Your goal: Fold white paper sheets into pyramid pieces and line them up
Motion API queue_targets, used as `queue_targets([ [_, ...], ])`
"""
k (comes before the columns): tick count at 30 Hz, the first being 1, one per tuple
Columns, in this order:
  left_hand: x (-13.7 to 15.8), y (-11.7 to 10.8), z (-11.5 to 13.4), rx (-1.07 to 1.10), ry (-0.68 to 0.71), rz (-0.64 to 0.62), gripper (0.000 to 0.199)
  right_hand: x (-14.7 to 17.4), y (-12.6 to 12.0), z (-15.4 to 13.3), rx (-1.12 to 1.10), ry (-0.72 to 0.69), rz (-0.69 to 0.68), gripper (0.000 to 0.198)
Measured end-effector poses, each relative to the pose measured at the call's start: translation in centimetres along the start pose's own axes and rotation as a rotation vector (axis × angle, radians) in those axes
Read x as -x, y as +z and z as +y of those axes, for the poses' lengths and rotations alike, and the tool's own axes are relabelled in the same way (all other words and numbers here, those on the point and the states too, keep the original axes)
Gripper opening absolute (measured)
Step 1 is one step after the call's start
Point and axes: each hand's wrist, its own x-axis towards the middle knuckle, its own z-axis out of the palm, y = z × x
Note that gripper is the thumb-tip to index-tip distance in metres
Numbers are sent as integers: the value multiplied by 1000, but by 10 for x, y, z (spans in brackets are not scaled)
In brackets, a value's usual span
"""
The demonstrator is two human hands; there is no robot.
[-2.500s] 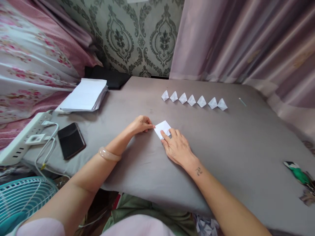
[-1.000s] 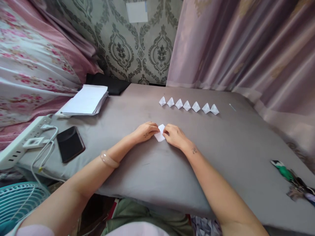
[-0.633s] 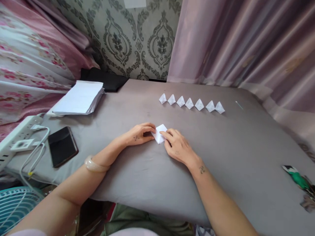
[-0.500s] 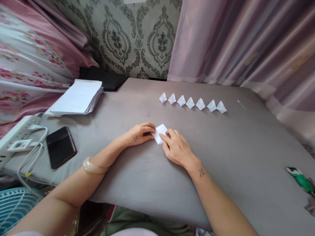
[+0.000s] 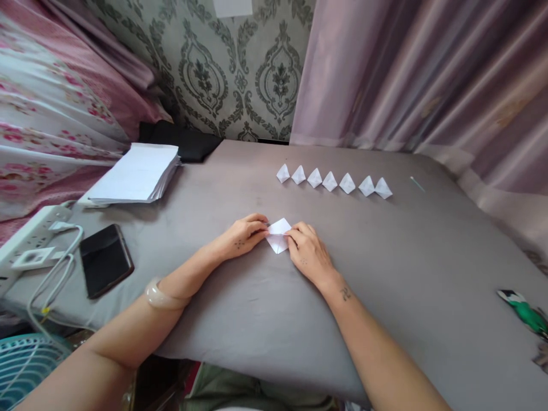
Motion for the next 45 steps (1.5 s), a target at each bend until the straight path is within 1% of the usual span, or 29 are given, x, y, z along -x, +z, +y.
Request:
queue_targets([
  [4,-1,2,4,12,-105,41,12,-4,5,4,-55,37,24,25],
  [9,-5,7,5,61,-210,109,11,-4,4,8,-35,150,63,26],
  [13,-6,13,6,81,-326,160,8,-3,3,13,-50,241,112,27],
  [16,-6,14,9,85,-386,174,8,-4,4,16,-57,267,135,29],
  [20,-7,9,11,127,-451,165,9,-6,7,15,-22,274,138,30],
  [24,-7,7,10,132,-451,157,12,-7,7,13,11,287,135,30],
  [28,-8,12,8,107,-427,184,15,-8,7,12,19,292,141,29],
  [32,-8,18,9,97,-444,228,14,-9,8,13,6,289,156,28],
  [35,-8,20,11,82,-450,235,12,-10,8,13,-7,308,146,27],
  [42,-3,23,10,-45,-389,238,13,-11,6,13,-27,344,125,28],
  [45,-3,24,8,-48,-421,241,15,-11,6,14,-41,367,115,27],
])
